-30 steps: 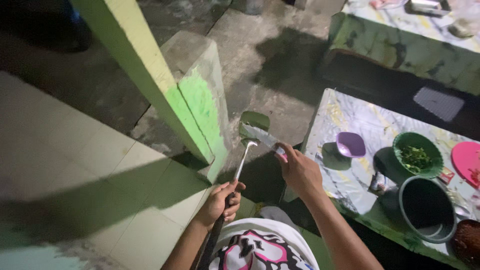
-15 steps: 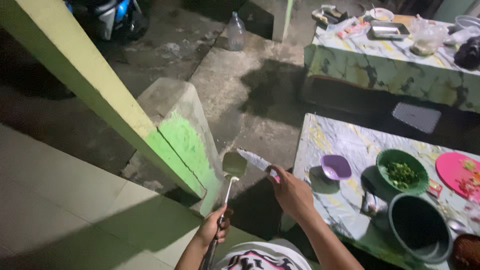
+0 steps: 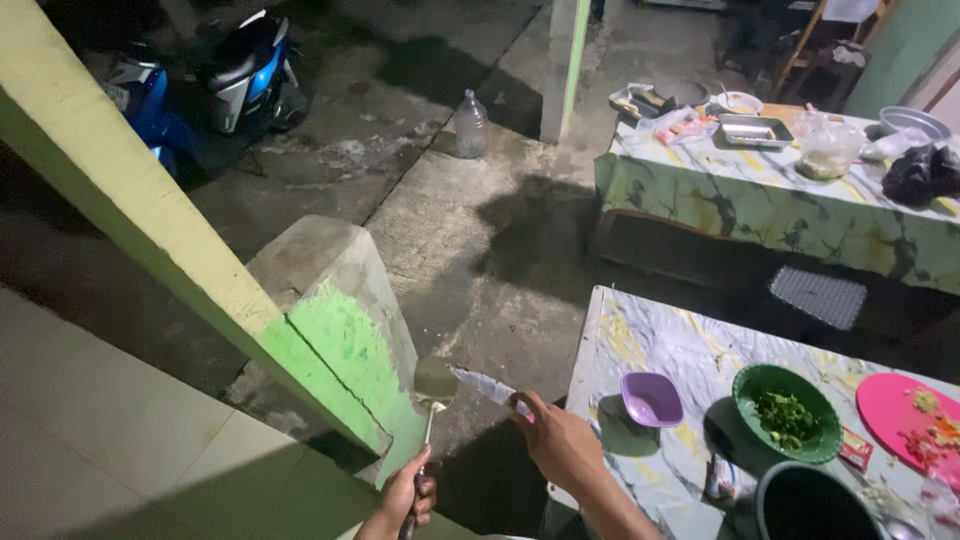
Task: The person holds a plate of cooked food in one hand and a long spatula in the other, then uses a knife to scrape food residue off the spatula blade over the plate and over the ground. They continue scraping the spatula clean while standing at the cooking table, then move back to the wok station and set the spatula into the wok.
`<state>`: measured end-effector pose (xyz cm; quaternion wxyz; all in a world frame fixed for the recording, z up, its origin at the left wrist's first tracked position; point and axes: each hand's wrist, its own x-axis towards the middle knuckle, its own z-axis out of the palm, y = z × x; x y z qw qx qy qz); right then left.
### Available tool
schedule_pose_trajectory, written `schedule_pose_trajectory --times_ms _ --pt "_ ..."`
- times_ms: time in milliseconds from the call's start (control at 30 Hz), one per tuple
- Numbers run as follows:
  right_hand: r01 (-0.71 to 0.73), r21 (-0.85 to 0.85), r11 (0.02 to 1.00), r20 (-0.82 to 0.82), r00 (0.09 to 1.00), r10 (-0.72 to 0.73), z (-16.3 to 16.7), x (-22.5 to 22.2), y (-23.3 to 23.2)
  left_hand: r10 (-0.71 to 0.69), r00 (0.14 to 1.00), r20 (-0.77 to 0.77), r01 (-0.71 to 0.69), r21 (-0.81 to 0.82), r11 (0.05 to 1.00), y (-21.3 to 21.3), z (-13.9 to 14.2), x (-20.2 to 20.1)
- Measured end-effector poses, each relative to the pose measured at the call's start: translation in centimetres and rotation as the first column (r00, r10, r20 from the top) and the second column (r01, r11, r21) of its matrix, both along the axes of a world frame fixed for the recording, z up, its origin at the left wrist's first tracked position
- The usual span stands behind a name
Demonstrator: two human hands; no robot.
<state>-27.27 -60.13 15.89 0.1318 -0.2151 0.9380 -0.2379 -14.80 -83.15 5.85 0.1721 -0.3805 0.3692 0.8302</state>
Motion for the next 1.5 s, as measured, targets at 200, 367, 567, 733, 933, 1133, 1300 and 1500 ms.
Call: schedule_pose_trajectory --times_ms 200,367,567,733,933,1133,1300,1500 --pt "-0.005 -0.011 1.000 -0.010 1.000 0.005 0.2 -0.8 0.6 -0.075 0.996 0.041 0.071 0.080 0.994 1.2 -1.4 -1.4" --pt "0.010 0.042 0.999 0.037 0.999 -0.011 0.6 -1.3 1.1 -0.155 0.984 -0.089 0.173 0.262 0.949 1.9 -2.3 -3.2" --pt "0.050 -0.046 0.998 -0.005 0.999 -0.050 0.6 -1.2 2.3 -0.203 0.974 -0.097 0.220 0.225 0.949 3.2 -2.1 -4.8" --pt "0.053 -0.075 0.996 -0.047 0.997 -0.056 -0.1 -0.8 3.5 -0.225 0.973 -0.053 0.230 0.289 0.929 4.0 -1.3 -5.9" --pt "0.097 -0.124 0.988 -0.071 0.992 -0.106 -0.6 -0.1 3.7 -0.311 0.950 -0.017 0.295 0.367 0.882 4.3 -1.1 -8.1" --pt "0.183 -0.085 0.979 -0.014 0.983 -0.185 -0.4 0.5 3.9 -0.417 0.909 0.016 0.377 0.402 0.835 4.7 -1.3 -8.8" --pt "0.183 -0.110 0.977 -0.066 0.979 -0.191 -0.2 1.2 4.0 -0.361 0.929 -0.080 0.366 0.339 0.867 4.5 -0.9 -6.5" --pt "0.140 0.053 0.989 0.009 0.990 -0.141 0.1 1.3 1.5 -0.235 0.967 -0.100 0.255 0.303 0.918 2.2 -0.2 -3.4"
